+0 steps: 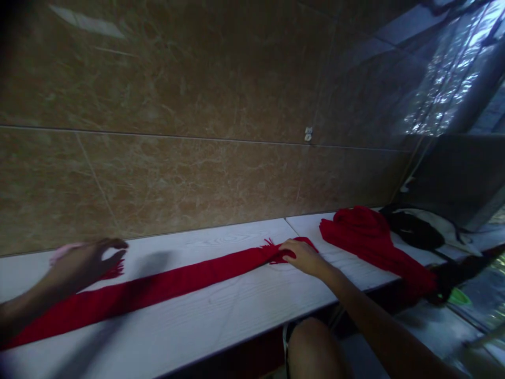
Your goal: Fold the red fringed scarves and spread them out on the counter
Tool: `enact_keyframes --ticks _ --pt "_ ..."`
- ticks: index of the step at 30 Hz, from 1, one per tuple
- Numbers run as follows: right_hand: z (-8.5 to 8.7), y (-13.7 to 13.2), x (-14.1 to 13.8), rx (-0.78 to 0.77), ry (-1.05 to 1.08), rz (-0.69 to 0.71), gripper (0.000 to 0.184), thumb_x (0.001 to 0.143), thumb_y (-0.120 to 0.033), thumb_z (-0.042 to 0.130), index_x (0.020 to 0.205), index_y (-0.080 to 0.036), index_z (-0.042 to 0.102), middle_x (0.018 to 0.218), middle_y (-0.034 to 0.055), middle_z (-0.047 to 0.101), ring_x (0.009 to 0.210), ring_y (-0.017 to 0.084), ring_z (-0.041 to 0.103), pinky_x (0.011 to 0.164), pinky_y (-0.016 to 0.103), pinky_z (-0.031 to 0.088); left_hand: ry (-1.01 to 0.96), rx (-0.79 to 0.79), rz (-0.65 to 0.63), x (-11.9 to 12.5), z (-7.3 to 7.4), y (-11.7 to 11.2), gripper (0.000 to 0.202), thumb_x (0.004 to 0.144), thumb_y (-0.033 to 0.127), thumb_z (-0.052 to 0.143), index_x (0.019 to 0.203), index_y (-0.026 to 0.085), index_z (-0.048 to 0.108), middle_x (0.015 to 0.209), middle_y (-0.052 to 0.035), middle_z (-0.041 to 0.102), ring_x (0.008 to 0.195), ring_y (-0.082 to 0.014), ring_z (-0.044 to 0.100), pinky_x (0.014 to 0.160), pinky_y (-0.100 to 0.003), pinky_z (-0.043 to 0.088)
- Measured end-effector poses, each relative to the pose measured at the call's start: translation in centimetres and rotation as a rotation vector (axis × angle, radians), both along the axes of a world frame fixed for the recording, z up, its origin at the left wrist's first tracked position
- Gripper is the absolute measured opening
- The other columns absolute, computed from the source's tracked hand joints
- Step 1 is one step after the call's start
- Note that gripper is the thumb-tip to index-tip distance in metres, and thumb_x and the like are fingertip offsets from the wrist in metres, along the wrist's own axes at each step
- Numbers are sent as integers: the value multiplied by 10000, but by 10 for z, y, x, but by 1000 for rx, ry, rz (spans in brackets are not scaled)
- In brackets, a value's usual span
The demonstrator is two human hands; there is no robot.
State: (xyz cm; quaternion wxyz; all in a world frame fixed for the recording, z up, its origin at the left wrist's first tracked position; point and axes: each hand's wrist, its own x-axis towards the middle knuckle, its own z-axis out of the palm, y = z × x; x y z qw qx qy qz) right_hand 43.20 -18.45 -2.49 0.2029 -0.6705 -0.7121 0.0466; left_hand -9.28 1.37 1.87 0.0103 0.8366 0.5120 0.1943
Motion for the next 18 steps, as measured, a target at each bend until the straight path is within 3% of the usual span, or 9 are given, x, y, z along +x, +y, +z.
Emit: enact_keyframes --ticks 3,7,10,13,16,18 --pt "6 -12 8 -6 -47 -43 283 821 -238 598 1060 -214 747 1144 87 747 1077 250 672 983 396 500 62 -6 -252 73 -16 -29 370 909 388 392 962 217 716 1039 -53 758 967 -242 679 910 -350 466" --pt "8 -22 23 -10 -98 -106 269 838 -250 549 1025 -219 740 1025 75 756 863 230 689 818 380 542 -50 -83 -332 147 -27 -55 326 923 338 428 991 213 721 1013 -78 759 899 -233 681 805 -323 474" --pt "5 -20 37 2 -119 -110 286 858 -253 521 1047 -213 731 1043 89 742 853 230 681 826 391 539 -172 -206 -340 171 -37 -47 323 917 336 456 1042 190 716 1000 -84 758 852 -225 677 754 -308 480" --pt "-2 -7 53 25 -137 -103 341 841 -226 531 1125 -191 718 1158 128 712 1033 274 662 941 440 512 -216 -303 -472 192 -47 -40 297 902 332 482 1003 188 721 973 -70 751 835 -211 664 756 -296 486" --pt "-11 9 68 46 -146 -113 425 806 -197 569 1213 -204 689 1281 130 672 1203 289 596 1044 461 457 -159 -322 -592 219 -56 -50 234 873 370 568 946 211 723 997 -50 726 862 -205 651 800 -298 486" --pt "-17 19 75 47 -139 -120 402 797 -201 594 1185 -224 699 1264 113 685 1194 277 603 1054 449 447 -104 -282 -622 235 -61 -62 261 834 431 653 976 220 712 1044 -55 699 913 -223 643 836 -314 487"
